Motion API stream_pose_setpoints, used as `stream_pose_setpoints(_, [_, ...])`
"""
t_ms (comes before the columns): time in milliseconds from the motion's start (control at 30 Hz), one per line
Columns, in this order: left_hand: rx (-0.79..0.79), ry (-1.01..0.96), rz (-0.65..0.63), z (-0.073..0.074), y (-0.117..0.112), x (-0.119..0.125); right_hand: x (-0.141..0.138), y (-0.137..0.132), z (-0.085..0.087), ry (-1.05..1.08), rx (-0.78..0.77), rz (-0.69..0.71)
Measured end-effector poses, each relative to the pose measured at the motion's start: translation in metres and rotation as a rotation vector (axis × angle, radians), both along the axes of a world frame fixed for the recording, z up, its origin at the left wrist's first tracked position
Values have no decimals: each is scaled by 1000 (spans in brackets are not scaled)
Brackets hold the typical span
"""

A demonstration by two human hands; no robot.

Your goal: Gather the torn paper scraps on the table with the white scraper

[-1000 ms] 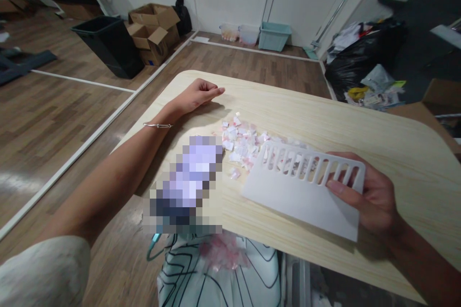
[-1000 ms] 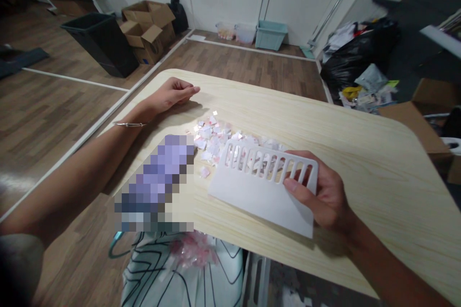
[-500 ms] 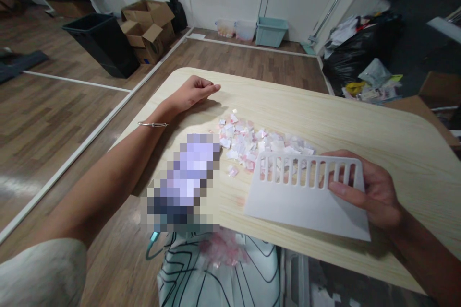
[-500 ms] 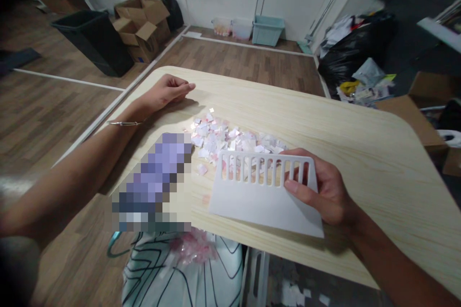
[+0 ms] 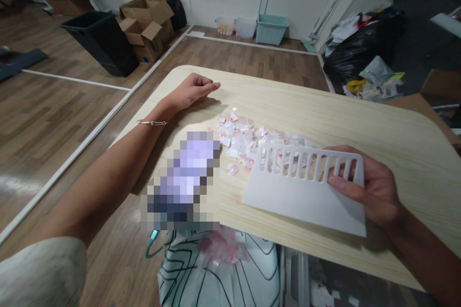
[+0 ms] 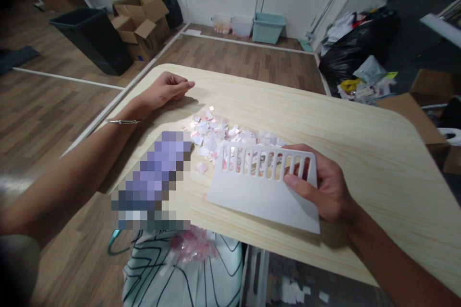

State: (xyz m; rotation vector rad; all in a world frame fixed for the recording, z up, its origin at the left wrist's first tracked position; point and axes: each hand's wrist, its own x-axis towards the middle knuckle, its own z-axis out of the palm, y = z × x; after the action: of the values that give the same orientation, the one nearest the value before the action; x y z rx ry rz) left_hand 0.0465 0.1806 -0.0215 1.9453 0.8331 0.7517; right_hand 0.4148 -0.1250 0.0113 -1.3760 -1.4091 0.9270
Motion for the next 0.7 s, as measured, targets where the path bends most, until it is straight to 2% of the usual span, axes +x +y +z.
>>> stream_pose_setpoints(267, [13, 0, 2, 2, -1, 1, 12, -6, -9, 14, -33, 128])
stream_pose_setpoints(433, [0, 8, 16, 2, -2, 1, 10, -7, -2, 73, -149, 9])
stream_pose_setpoints(700, [3, 21, 26, 0, 0, 1, 3, -7, -4, 49, -97, -57])
